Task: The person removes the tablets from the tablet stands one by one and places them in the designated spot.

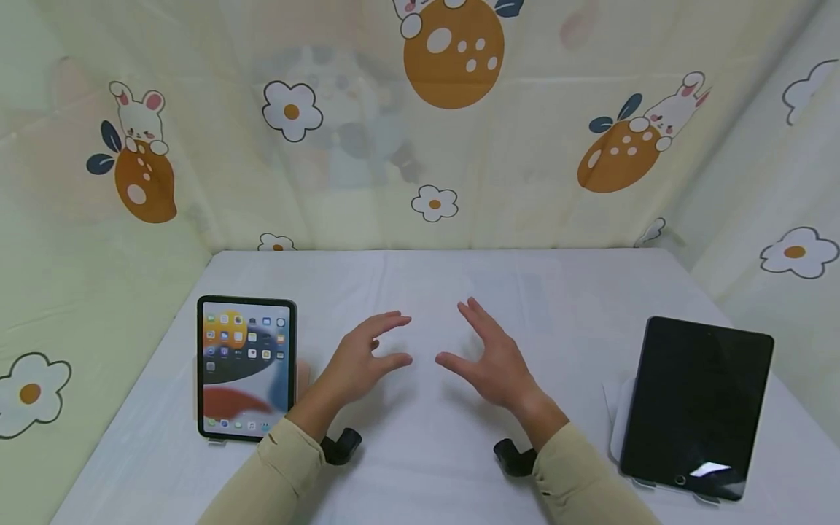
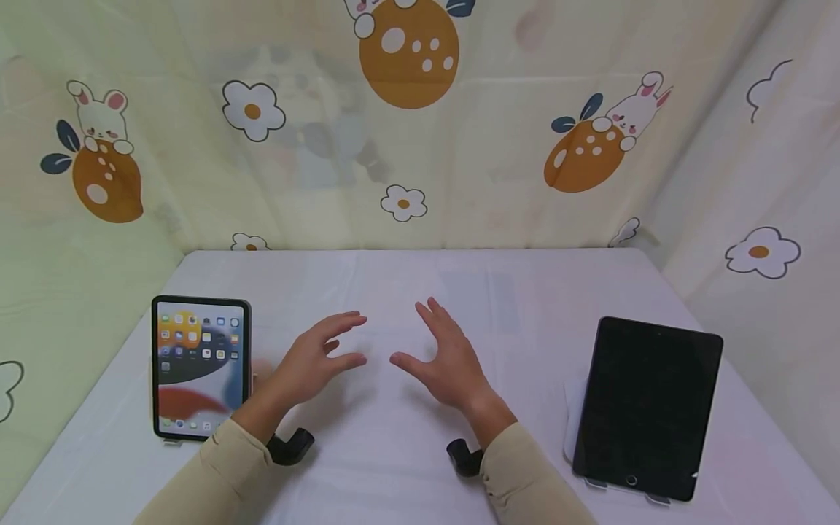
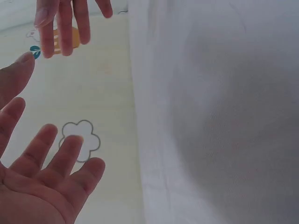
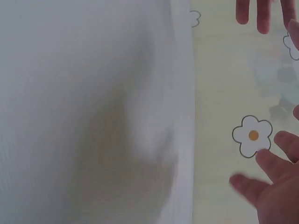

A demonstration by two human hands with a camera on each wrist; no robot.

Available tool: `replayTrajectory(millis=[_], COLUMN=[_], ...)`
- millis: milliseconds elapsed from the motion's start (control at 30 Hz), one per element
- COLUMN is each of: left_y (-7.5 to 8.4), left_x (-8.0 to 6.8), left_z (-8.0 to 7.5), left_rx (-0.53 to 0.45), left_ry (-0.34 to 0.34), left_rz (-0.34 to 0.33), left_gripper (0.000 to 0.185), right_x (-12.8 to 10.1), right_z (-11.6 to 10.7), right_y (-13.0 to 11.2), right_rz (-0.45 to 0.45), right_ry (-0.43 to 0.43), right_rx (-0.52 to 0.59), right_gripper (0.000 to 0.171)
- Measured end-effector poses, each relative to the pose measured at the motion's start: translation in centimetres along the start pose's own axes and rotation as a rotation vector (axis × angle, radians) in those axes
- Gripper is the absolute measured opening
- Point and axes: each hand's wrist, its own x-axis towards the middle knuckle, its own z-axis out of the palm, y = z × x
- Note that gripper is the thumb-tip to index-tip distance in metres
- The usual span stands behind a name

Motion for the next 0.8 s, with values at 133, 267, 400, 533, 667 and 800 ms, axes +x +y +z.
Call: replayTrajectory(millis=[133,267,400,533,667,800], left_y=[-0.3,-0.7,-1.1,-1.3,-1.1,-1.2], left_x=[-1.1,-2.0,-2.8,-4.0,-5.2,-6.2], left_z=[-0.3,-0.5,-0.8,-1.6,-2.7,-3.8], left_rx=[-0.039,-0.083,-0.112,-0.094,-0.071,-0.055], left_ry=[0.001,-0.001,0.005,0.027,0.043,0.035], left_rz=[-0.013,-0.011,-0.019,-0.044,-0.053,-0.068], left_gripper=[0.055,0.053,0.049,0.046,0.044,0.045], right_x=[-0.6,-1.1,-1.4,-1.5,-1.4,-1.2], right_z=[0.3,0.5,0.9,1.4,1.8,2.2], right_y=[-0.6,-1.4,-2.1,-2.7,-3.2,-3.6], right_rz=[-0.028,-0.08,-0.113,-0.13,-0.144,-0.148], right_ry=[0.001,0.008,0.019,0.01,-0.011,-0.037], right_rx=[0.088,0.166,0.2,0.208,0.207,0.219], right_gripper=[0.088,0.086,0.082,0.078,0.076,0.075])
